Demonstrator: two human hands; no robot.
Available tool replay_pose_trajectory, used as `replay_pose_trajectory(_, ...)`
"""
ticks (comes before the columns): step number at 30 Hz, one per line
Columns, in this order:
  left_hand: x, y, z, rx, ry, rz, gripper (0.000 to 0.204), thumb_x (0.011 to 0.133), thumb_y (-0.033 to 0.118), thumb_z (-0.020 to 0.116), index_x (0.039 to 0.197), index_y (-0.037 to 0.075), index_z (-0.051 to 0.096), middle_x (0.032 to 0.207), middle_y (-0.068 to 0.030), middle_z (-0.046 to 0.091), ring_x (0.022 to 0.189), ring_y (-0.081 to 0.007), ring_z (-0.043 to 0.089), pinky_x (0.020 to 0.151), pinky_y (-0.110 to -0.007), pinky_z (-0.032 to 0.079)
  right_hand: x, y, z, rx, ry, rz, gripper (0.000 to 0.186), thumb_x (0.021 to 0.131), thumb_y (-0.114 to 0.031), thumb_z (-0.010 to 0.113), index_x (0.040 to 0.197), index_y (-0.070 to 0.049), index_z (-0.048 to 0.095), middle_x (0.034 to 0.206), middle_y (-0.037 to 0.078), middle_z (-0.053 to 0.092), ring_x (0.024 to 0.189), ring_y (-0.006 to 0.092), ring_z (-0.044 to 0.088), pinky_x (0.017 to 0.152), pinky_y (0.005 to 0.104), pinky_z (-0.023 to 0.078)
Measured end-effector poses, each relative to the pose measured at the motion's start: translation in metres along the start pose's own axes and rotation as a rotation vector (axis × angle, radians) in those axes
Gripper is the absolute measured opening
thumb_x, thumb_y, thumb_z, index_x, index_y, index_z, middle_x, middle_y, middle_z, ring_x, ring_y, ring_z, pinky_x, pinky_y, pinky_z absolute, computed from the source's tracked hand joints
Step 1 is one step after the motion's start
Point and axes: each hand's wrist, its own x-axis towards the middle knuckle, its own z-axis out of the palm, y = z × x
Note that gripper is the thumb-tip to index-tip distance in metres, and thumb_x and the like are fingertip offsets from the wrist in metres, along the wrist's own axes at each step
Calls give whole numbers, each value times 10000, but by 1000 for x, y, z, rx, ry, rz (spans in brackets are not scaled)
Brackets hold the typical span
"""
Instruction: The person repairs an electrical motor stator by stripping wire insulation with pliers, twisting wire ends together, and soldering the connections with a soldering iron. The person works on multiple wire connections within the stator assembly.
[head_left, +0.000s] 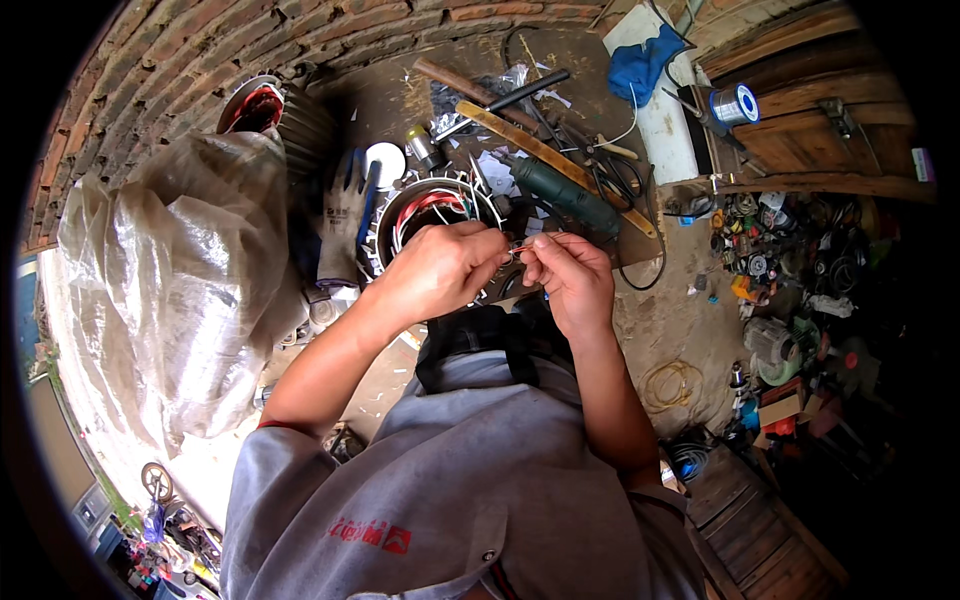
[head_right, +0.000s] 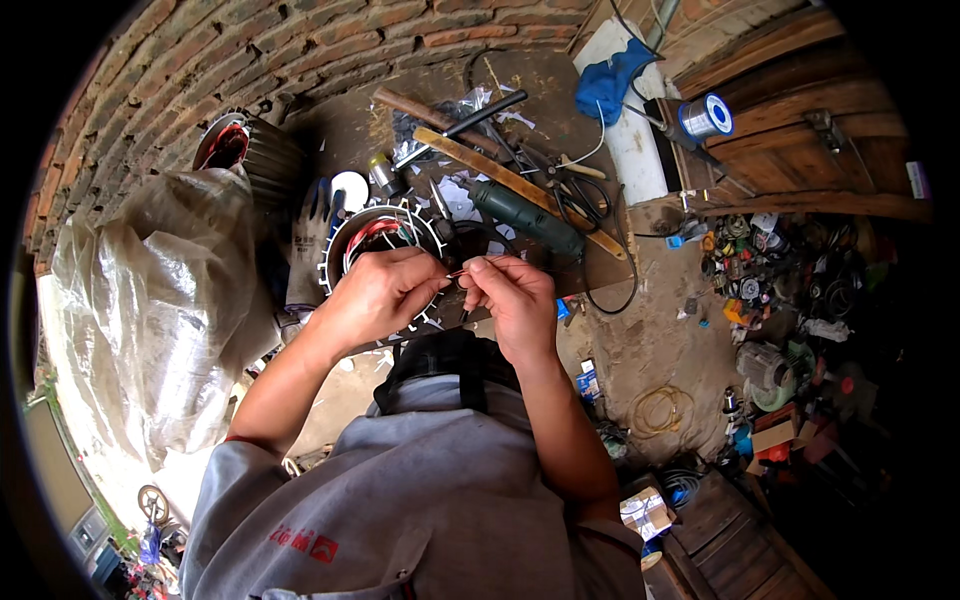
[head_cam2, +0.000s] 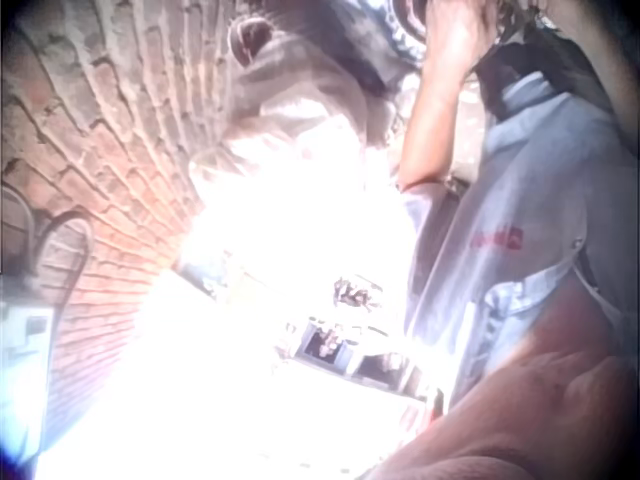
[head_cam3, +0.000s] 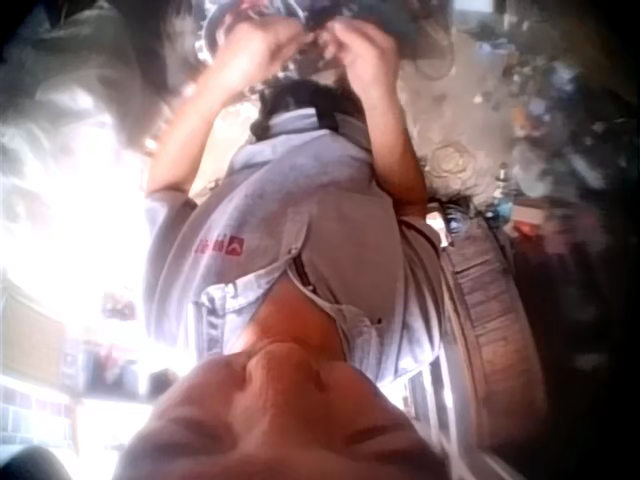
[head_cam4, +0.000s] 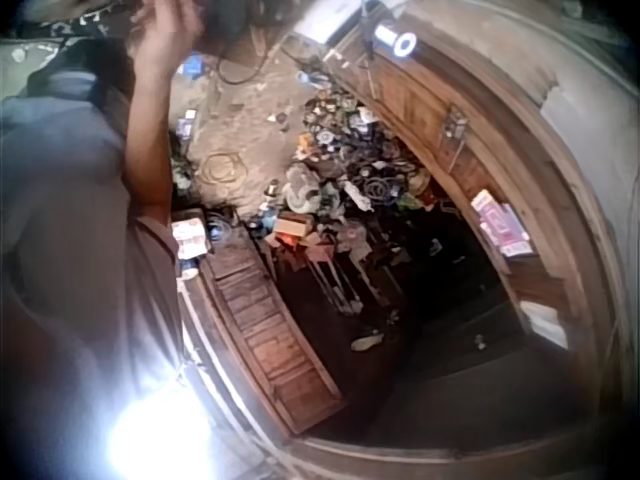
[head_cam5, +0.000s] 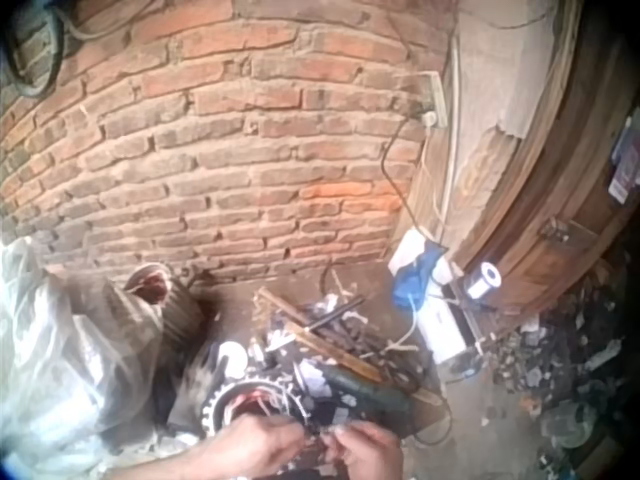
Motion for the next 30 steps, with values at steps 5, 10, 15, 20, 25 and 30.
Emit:
replay_pose_trajectory(5, -1, 5, 5, 26, 25, -63, 79, 869, 17, 712, 865, -4, 636, 818, -146, 661, 721, -352, 668, 640, -441, 527, 16, -14, -19, 266, -81, 103, 132, 1012, -94, 633, 1081, 9, 677, 865, 77, 675, 717, 147, 608, 661, 306, 523)
replay_pose_trajectory(10, -1, 8, 4, 26, 20, -89, 74, 851, 6, 715, 872, -3, 645, 822, -143, 666, 743, -346, 673, 658, -432, 528, 17, -27, -11, 108, -225, 250, 173, 1037, -148, 621, 1131, -7, 659, 836, 43, 629, 711, 102, 577, 646, 295, 507)
replay_pose_trajectory(15, 1, 11, 1, -2, 0, -110, 75, 841, -1, 718, 885, -3, 657, 839, -144, 669, 775, -339, 675, 690, -420, 531, 29, -19, -13, -301, -336, 114, 175, 1029, -146, 653, 1082, 17, 686, 880, 77, 695, 680, 91, 627, 625, 262, 548)
replay_pose_trajectory(20, 1, 13, 1, -3, 11, -143, 77, 838, -2, 721, 892, 0, 666, 849, -135, 676, 801, -328, 681, 715, -411, 538, 40, -32, -19, -281, -314, 216, 154, 1017, -114, 661, 1047, 35, 687, 859, 85, 707, 709, 106, 654, 658, 268, 576)
replay_pose_trajectory(25, -3, 11, 5, -16, 14, -192, 83, 837, 1, 720, 912, 12, 685, 871, -122, 696, 817, -314, 692, 731, -400, 548, 39, -46, -37, -240, -402, 244, 291, 996, -47, 656, 1270, 38, 606, 908, 96, 712, 771, 119, 658, 743, 278, 577)
replay_pose_trajectory(30, -4, 11, 7, -4, 42, -183, 89, 823, -19, 703, 905, 11, 686, 860, -119, 708, 816, -306, 699, 726, -405, 553, 76, -71, -109, -766, -73, 82, 293, 962, -13, 660, 1253, 17, 642, 897, 99, 713, 781, 139, 662, 693, 313, 556)
